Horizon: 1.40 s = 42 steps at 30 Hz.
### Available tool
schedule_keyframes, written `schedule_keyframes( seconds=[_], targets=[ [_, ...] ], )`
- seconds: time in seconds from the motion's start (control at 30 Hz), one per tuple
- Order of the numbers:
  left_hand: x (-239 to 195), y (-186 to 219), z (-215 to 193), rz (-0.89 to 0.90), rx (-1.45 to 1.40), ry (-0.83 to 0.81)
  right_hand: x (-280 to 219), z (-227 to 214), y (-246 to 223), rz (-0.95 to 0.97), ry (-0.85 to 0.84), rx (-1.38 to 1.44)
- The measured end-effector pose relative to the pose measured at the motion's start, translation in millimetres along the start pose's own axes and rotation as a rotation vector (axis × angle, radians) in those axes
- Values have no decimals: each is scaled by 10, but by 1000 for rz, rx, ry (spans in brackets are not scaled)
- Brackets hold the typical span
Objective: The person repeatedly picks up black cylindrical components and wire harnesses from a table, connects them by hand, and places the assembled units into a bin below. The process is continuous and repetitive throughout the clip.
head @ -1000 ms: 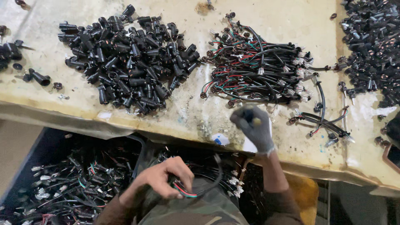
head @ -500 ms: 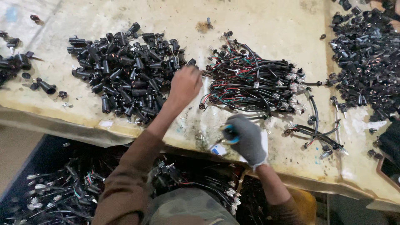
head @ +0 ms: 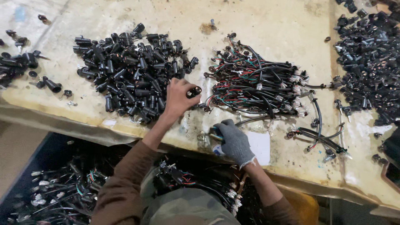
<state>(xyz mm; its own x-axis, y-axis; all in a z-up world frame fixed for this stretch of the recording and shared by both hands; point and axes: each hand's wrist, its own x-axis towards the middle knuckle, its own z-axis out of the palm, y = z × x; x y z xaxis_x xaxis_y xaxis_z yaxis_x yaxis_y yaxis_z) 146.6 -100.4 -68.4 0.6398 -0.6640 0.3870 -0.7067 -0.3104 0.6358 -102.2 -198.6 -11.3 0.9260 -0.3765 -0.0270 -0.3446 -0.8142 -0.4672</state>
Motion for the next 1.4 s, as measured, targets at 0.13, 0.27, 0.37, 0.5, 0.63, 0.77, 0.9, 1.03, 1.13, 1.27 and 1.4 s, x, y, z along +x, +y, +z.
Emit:
schedule_keyframes(
  seconds=[0.13, 0.27, 0.37, 0.5, 0.63, 0.77, 0.9, 1.03, 1.13, 1.27, 1.4],
  targets=[
    [-371, 195, -171, 38, -522, 105, 7, -139, -50, -32, -31, -35],
    [-877, 350, -32, -292, -1265, -265, -58, -91, 30, -46, 91, -50],
    [-1248, 527, 102, -367, -1379, -375, -83, -21, 127, -78, 141, -18],
    [-1673, 736, 112, -248, -1489, -410, -121, -48, 148, -134, 244, -5],
    [-1840, 779, -8, -277, -1574, -429, -300, -329, 18, -134, 345, 241],
    [-1799, 837, -104, -314, -1444, -430, -673, -655, -194, -354, 492, 485],
    [-1719, 955, -334, -162, -1102, -621, -772, -687, -439, -450, 337, 642],
    [-1613, 1050, -559, 226, -759, -697, -614, -596, -592, -464, -97, 479],
    [-1522, 1061, -678, 349, -634, -809, -500, -626, -578, -483, -334, 547],
    [-1533, 1126, -780, 231, -716, -1001, -494, -599, -528, -516, -493, 778],
    [-1620, 1245, -815, -73, -704, -953, -503, -510, -487, -544, -395, 775]
  ],
)
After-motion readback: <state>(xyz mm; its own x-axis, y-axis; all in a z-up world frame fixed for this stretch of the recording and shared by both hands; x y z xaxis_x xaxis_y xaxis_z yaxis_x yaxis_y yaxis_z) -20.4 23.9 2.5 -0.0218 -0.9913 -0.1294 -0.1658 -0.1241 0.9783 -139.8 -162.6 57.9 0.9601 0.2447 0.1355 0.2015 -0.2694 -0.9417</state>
